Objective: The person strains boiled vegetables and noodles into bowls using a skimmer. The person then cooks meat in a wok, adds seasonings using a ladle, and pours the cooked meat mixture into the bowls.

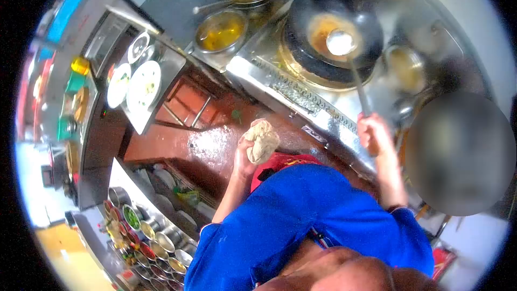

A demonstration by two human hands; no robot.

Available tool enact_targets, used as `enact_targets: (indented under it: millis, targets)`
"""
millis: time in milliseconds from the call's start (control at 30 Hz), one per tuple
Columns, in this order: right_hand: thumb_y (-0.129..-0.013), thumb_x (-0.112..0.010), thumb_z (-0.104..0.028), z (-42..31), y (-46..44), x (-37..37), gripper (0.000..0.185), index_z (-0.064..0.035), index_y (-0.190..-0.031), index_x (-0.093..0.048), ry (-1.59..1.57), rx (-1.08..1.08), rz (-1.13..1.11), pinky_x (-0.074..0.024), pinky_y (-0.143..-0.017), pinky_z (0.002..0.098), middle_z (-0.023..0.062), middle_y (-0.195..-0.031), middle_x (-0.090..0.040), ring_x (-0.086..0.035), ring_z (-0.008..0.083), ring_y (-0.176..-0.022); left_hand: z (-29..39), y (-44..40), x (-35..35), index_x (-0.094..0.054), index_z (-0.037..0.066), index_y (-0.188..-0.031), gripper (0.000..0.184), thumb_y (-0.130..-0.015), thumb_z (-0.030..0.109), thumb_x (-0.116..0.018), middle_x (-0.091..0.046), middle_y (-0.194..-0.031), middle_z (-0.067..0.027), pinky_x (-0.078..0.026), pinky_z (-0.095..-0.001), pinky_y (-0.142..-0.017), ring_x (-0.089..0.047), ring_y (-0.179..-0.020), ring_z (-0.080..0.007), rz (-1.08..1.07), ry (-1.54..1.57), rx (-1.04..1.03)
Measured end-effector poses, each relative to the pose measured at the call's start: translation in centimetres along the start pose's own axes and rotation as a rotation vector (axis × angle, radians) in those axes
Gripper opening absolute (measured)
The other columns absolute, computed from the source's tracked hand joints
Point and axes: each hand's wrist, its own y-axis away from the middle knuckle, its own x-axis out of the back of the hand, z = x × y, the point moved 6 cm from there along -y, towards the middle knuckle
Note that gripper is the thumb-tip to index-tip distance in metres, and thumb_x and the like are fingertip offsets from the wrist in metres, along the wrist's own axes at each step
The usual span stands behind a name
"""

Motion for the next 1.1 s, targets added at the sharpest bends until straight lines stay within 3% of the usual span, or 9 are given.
enact_targets:
  millis: [333, 433, 600, 700, 733, 833, 900, 967, 1100]
  targets:
    - [-0.085, -0.058, -0.014, -0.3, -13.7, -0.8, 0.013, -0.0055, -0.09, -0.05, -0.5, -0.007, -0.034, -0.0341, -0.037, 0.0211, -0.004, -0.064, -0.047, -0.043, 0.0055, -0.047, 4.2, -10.4, -5.9, -0.043, -0.002, -0.133, 0.065, -0.07, 0.007, -0.049, -0.055, -0.125, -0.0204, -0.046, -0.0443, -0.1, -0.057, -0.113, -0.0335, -0.097, -0.037, 0.143]
    - [-0.084, -0.055, -0.011, -0.9, -11.6, -1.0, 0.009, -0.0075, -0.09, -0.048, 0.156, 0.018, 0.327, -0.0383, -0.039, 0.0227, -0.0006, -0.062, -0.047, -0.049, 0.0086, -0.05, 5.7, -12.6, -5.7, -0.044, -0.002, -0.133, 0.065, -0.069, 0.007, -0.05, -0.056, -0.124, -0.0203, -0.046, -0.0447, -0.1, -0.057, -0.113, -0.0338, -0.076, 0.017, 0.209]
    - [-0.078, -0.055, -0.007, -1.1, -13.2, 2.8, 0.022, 0.0041, -0.095, -0.046, 0.954, 0.21, 0.633, -0.0477, -0.069, 0.0462, 0.0256, -0.079, -0.061, -0.062, 0.0421, -0.075, 7.3, -18.2, -7.5, -0.046, 0.0, -0.13, 0.063, -0.068, 0.008, -0.052, -0.057, -0.121, -0.0186, -0.047, -0.0439, -0.099, -0.058, -0.111, -0.0323, -0.179, 0.04, 0.252]
    - [-0.078, -0.054, -0.006, -2.5, -13.7, 3.1, 0.02, 0.004, -0.094, -0.048, 1.004, 0.265, 0.69, -0.0478, -0.068, 0.0457, 0.0261, -0.08, -0.06, -0.061, 0.0414, -0.074, 6.8, -22.8, -8.7, -0.048, 0.001, -0.127, 0.06, -0.068, 0.009, -0.053, -0.058, -0.117, -0.0158, -0.049, -0.0429, -0.096, -0.059, -0.107, -0.0305, -0.243, 0.046, 0.299]
    - [-0.081, -0.053, -0.005, -1.5, -15.0, 4.8, 0.016, 0.0012, -0.093, -0.045, 1.027, 0.318, 0.695, -0.0427, -0.043, 0.0379, 0.0146, -0.066, -0.056, -0.055, 0.0227, -0.049, 6.4, -24.4, -8.9, -0.049, 0.002, -0.126, 0.059, -0.068, 0.01, -0.054, -0.059, -0.115, -0.0146, -0.049, -0.0426, -0.095, -0.059, -0.105, -0.0298, -0.26, 0.038, 0.312]
    - [-0.082, -0.053, -0.005, -0.1, -18.3, 5.3, 0.015, 0.0023, -0.092, -0.045, 1.05, 0.345, 0.732, -0.0431, -0.042, 0.0379, 0.0138, -0.063, -0.055, -0.055, 0.0228, -0.049, 5.4, -28.4, -10.6, -0.051, 0.004, -0.122, 0.054, -0.069, 0.011, -0.054, -0.06, -0.106, -0.0123, -0.052, -0.0408, -0.086, -0.061, -0.095, -0.0271, -0.226, -0.01, 0.304]
    - [-0.083, -0.054, -0.01, -1.2, -18.0, -0.4, 0.018, -0.0013, -0.097, -0.045, 0.607, 0.049, 0.601, -0.0456, -0.047, 0.0387, 0.0119, -0.068, -0.055, -0.058, 0.0226, -0.056, 4.8, -30.0, -12.2, -0.052, 0.004, -0.119, 0.05, -0.07, 0.011, -0.052, -0.061, -0.103, -0.0118, -0.053, -0.0402, -0.082, -0.062, -0.092, -0.0266, -0.256, -0.006, 0.365]
    - [-0.085, -0.055, -0.01, -0.6, -18.7, -4.2, 0.018, -0.0045, -0.099, -0.045, 0.038, 0.033, 0.44, -0.04, -0.039, 0.029, 0.0027, -0.064, -0.049, -0.05, 0.0119, -0.047, 3.7, -32.3, -12.3, -0.053, 0.005, -0.117, 0.045, -0.072, 0.011, -0.05, -0.061, -0.101, -0.0108, -0.053, -0.0396, -0.076, -0.062, -0.089, -0.0262, -0.285, 0.003, 0.409]
    - [-0.084, -0.057, -0.009, -1.1, -18.7, -6.3, 0.019, -0.0055, -0.099, -0.045, -0.184, 0.035, 0.213, -0.0374, -0.039, 0.027, 0.0007, -0.065, -0.049, -0.048, 0.011, -0.046, 1.0, -35.9, -11.5, -0.052, 0.008, -0.114, 0.036, -0.079, 0.014, -0.048, -0.062, -0.099, -0.0105, -0.053, -0.0389, -0.077, -0.062, -0.089, -0.0257, -0.174, 0.002, 0.412]
